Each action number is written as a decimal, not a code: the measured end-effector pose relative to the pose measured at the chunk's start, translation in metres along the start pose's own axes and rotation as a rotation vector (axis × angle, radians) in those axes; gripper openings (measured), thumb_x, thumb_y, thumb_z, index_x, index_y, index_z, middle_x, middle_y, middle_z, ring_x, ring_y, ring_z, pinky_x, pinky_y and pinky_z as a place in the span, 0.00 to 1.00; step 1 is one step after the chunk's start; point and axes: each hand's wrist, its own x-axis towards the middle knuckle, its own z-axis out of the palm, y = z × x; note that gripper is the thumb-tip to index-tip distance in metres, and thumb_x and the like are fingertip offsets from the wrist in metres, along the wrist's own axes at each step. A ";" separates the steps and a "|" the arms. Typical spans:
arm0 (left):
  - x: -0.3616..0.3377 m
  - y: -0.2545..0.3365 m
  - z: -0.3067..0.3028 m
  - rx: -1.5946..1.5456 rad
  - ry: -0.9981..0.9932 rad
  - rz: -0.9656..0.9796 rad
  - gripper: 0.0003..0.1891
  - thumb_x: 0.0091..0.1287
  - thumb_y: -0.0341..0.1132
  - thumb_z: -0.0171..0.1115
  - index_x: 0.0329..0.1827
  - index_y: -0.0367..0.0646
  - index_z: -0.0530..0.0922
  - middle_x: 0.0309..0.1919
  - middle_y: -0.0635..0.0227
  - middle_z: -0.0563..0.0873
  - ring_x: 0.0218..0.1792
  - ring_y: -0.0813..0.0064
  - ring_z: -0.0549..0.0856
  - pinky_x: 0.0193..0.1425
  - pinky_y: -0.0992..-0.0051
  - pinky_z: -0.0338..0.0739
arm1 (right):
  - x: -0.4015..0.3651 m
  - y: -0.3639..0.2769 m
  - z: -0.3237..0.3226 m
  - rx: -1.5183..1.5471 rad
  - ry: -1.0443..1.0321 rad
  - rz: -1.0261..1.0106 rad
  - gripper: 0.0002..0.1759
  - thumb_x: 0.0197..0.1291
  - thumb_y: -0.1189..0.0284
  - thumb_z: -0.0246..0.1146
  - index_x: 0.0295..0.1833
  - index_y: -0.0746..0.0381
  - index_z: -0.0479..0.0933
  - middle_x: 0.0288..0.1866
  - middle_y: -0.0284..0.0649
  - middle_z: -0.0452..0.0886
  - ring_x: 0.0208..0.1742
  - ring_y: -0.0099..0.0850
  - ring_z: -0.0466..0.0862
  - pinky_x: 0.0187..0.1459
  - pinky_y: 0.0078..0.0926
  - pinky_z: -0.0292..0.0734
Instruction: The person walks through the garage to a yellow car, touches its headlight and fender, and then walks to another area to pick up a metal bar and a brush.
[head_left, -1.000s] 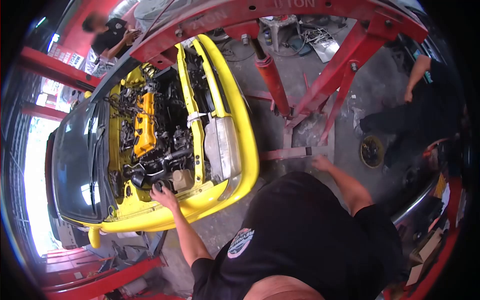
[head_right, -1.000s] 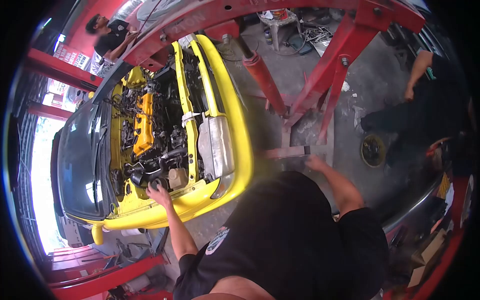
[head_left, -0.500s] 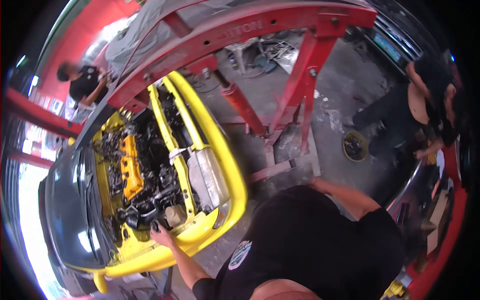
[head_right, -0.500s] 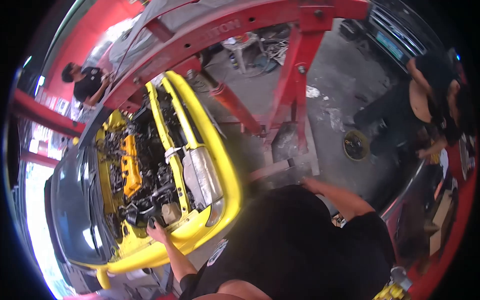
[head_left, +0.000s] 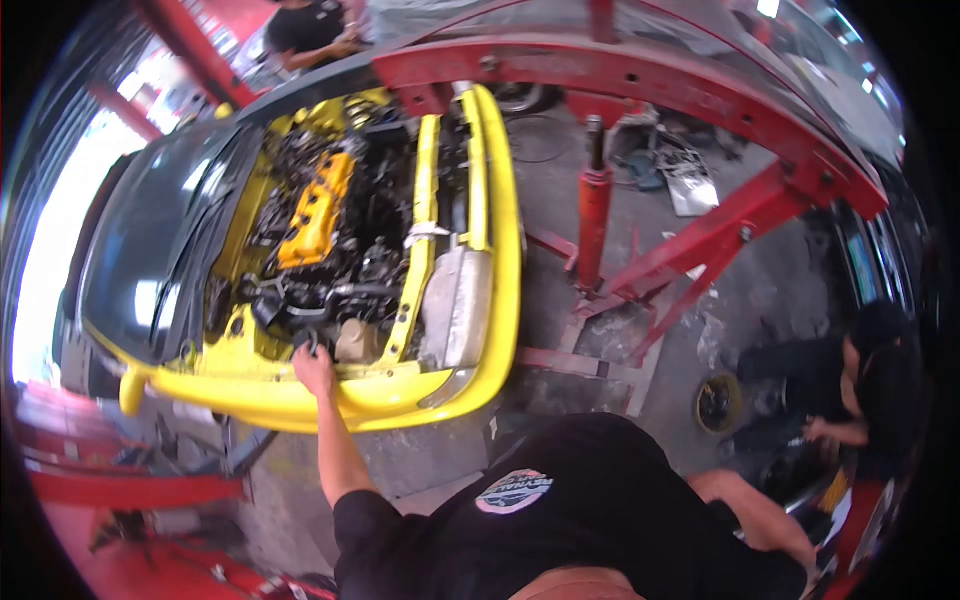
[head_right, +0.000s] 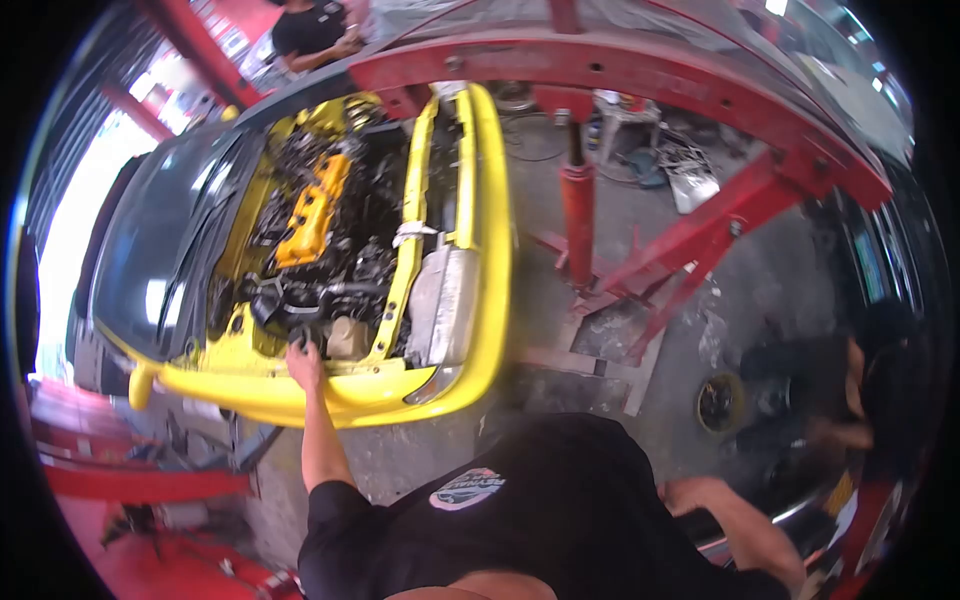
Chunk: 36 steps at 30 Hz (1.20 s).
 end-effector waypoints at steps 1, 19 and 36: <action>0.001 0.000 0.000 -0.009 0.008 -0.006 0.18 0.62 0.40 0.61 0.49 0.36 0.85 0.45 0.47 0.86 0.51 0.46 0.82 0.60 0.55 0.75 | 0.011 0.032 0.020 0.029 -0.057 -0.124 0.26 0.53 0.58 0.68 0.56 0.61 0.81 0.48 0.51 0.86 0.48 0.46 0.85 0.49 0.40 0.78; 0.003 0.011 -0.023 -0.080 -0.154 -0.081 0.18 0.63 0.46 0.61 0.47 0.43 0.86 0.48 0.57 0.87 0.55 0.53 0.81 0.62 0.58 0.75 | 0.031 -0.039 -0.083 0.076 -0.121 -0.144 0.31 0.59 0.58 0.68 0.64 0.65 0.76 0.58 0.46 0.84 0.54 0.38 0.84 0.54 0.35 0.78; 0.004 0.015 -0.021 0.093 -0.136 -0.149 0.17 0.63 0.44 0.58 0.41 0.39 0.86 0.43 0.54 0.88 0.50 0.51 0.83 0.58 0.55 0.77 | 0.042 -0.055 -0.100 0.070 -0.248 -0.062 0.30 0.60 0.58 0.67 0.63 0.65 0.77 0.59 0.45 0.84 0.57 0.36 0.83 0.56 0.35 0.77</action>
